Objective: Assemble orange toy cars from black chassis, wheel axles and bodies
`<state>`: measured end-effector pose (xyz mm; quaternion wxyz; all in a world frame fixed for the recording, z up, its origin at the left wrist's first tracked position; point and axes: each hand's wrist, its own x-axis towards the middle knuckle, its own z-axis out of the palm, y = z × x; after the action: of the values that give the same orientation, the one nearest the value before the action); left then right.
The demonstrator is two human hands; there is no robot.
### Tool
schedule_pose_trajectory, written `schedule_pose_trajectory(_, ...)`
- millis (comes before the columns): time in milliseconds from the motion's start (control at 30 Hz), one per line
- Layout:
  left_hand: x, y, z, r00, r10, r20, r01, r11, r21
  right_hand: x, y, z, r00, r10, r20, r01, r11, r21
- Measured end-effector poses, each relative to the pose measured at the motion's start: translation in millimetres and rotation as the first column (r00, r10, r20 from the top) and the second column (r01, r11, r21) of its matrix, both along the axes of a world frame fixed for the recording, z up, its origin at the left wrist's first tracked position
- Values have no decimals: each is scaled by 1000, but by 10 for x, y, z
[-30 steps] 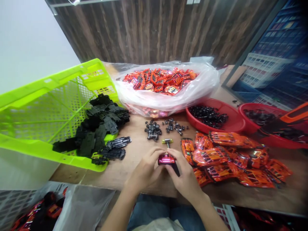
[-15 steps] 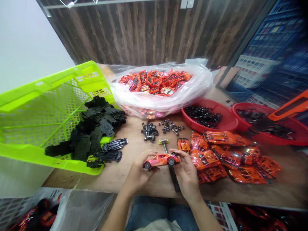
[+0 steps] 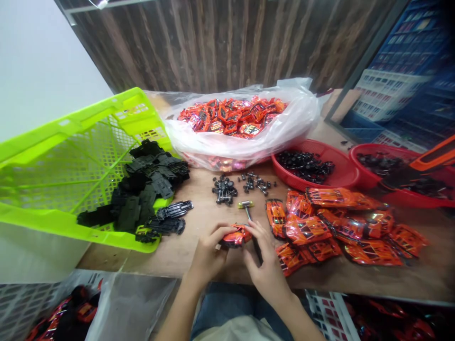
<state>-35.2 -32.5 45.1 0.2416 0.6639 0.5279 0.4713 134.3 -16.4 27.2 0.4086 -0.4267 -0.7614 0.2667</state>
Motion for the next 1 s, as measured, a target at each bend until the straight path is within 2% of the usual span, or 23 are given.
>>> schedule_pose_trajectory(100,106,-39,10,999,-14,51,13,1000,13,12,-24,59,1000,-12,-9,12,1000,-15)
schedule_pose_trajectory(167,258,-42,24,975,25,222,-17,999,-40,111,-72,131,999,-37,-34,34,997,-65)
schedule_pose_trajectory(233,473,-8,29,888,54,456,16,989,-149,305,-138,174,987,-128,-96,117,987,-113)
schedule_pose_trajectory(267,596,27,23,830,61,555,63,977,-203,434,-172,168,963,-225,-146,205,969,-140)
schedule_pose_trajectory(300,722,73,9,780,65,622,117,962,-247,579,-203,141,911,-357,-208,323,929,-179)
schedule_pose_trajectory(333,847,131,-15,753,72,655,153,948,-280,731,-226,93,819,-505,-270,447,859,-251)
schedule_pose_trajectory(367,968,200,-49,750,88,656,157,939,-305,879,-238,30,690,-650,-319,545,756,-362)
schedule_pose_trajectory(400,1081,277,-91,767,112,631,133,935,-329,1012,-236,-40,554,-758,-346,576,648,-498)
schedule_pose_trajectory(433,1184,362,-139,794,150,589,83,933,-350,1121,-218,-106,444,-823,-353,537,560,-631)
schedule_pose_trajectory(467,1277,450,-190,821,194,537,22,929,-370,1196,-183,-161,375,-854,-359,449,507,-736)
schedule_pose_trajectory(500,1360,538,-241,841,234,487,-35,923,-383,1236,-133,-199,342,-860,-378,343,489,-802)
schedule_pose_trajectory(567,1493,701,-331,867,272,418,-91,910,-403,1220,4,-218,328,-832,-446,180,519,-835)
schedule_pose_trajectory(633,1579,828,-392,884,264,385,-91,906,-413,1133,163,-182,301,-819,-489,142,545,-826)
schedule_pose_trajectory(733,1626,940,-429,911,239,335,-85,905,-416,1018,357,-131,231,-840,-491,169,531,-830)
schedule_pose_trajectory(867,1603,993,-418,943,222,248,-117,919,-376,989,481,-198,201,-853,-482,231,520,-823)
schedule_pose_trajectory(933,1587,1006,-400,945,229,232,-123,910,-396,979,511,-268,205,-838,-506,274,545,-792)
schedule_pose_trajectory(1000,1573,1019,-380,949,218,229,-97,891,-444,949,532,-332,255,-808,-531,307,589,-748)
